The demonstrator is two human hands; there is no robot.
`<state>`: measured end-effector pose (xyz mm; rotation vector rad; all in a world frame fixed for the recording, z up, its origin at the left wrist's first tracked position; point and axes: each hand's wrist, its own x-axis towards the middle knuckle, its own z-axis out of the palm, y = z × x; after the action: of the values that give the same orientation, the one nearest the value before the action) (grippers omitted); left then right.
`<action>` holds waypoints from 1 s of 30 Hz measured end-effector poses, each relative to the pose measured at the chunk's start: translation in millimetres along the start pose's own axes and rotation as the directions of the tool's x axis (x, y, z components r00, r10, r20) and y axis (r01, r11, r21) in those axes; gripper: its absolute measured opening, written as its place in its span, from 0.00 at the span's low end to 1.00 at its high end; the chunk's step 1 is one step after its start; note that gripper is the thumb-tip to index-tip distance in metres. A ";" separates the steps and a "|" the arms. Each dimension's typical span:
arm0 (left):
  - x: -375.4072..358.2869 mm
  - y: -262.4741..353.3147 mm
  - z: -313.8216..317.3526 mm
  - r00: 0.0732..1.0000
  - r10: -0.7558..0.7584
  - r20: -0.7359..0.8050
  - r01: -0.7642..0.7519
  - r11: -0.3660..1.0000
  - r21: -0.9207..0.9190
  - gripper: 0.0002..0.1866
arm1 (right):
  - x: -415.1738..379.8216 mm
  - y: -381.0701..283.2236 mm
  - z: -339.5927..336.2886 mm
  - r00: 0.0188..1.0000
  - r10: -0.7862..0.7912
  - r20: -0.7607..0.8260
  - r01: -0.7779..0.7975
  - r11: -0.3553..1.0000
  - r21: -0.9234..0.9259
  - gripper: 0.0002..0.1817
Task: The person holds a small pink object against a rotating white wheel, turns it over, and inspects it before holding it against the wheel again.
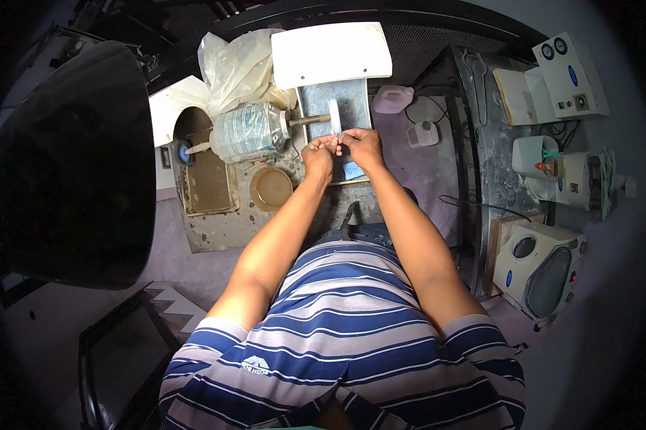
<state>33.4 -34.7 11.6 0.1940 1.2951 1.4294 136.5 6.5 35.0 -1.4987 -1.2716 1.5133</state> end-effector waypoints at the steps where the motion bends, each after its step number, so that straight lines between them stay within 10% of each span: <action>1: -0.6 1.3 0.7 1.000 0.022 -0.001 -0.022 1.000 0.022 0.03 | 1.2 1.2 -0.7 1.000 -0.001 0.003 0.001 1.000 0.007 0.06; 30: 0.8 -4.5 -1.5 1.000 -0.001 -0.031 0.000 1.000 -0.026 0.03 | -2.9 0.7 3.0 1.000 -0.002 -0.025 0.002 1.000 0.023 0.06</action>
<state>34.8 -36.0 7.2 0.1548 1.3007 1.4527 134.1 3.0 35.1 -1.4966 -1.2366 1.4983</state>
